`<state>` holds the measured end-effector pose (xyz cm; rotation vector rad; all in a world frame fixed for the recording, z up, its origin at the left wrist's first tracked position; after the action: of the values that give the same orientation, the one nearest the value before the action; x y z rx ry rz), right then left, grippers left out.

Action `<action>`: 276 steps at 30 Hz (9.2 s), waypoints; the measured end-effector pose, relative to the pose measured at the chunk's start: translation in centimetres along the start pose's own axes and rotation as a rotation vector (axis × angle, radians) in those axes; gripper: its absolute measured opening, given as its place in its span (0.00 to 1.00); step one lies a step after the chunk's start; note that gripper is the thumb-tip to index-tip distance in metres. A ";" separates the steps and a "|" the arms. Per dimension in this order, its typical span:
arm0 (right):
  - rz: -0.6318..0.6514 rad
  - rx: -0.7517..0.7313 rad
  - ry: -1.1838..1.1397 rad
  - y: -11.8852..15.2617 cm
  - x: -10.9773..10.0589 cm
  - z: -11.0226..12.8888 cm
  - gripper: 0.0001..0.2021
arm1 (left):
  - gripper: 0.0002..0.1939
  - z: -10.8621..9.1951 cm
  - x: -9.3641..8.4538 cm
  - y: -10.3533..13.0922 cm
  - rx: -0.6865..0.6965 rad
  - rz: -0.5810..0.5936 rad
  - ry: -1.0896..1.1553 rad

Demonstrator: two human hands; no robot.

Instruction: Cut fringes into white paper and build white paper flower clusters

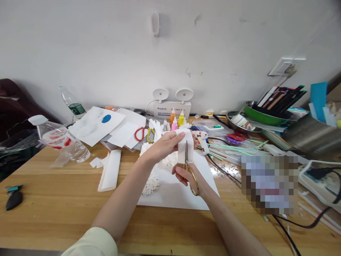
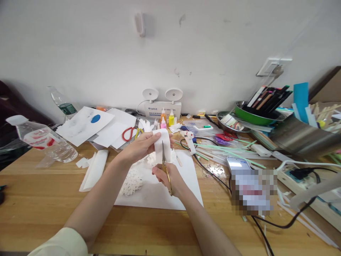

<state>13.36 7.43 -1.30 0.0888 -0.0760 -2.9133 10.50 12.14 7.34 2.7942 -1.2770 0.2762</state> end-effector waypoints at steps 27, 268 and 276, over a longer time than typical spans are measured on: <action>-0.147 0.015 0.059 0.1 -1.1 -0.8 0.24 | 0.17 0.6 -0.1 -0.7 0.012 -0.037 0.232; -0.237 0.046 0.079 0.4 -2.7 -0.5 0.37 | 0.16 2.2 1.6 -1.5 0.089 -0.211 0.404; -0.256 0.009 0.070 0.4 -3.2 -0.2 0.36 | 0.18 3.0 1.8 -1.8 0.052 -0.150 0.294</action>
<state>16.58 7.78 -1.33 0.2175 -0.0703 -3.1618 13.39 11.61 4.74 2.7394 -1.0033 0.6899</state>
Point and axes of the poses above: each hand's wrist, its own y-axis away from the middle knuckle, its own x-axis out of the palm, z = x × y, the point moved 9 cm from there along -y, towards the middle knuckle, and after that the axes turned 1 degree about -y, right-handed, at the moved point
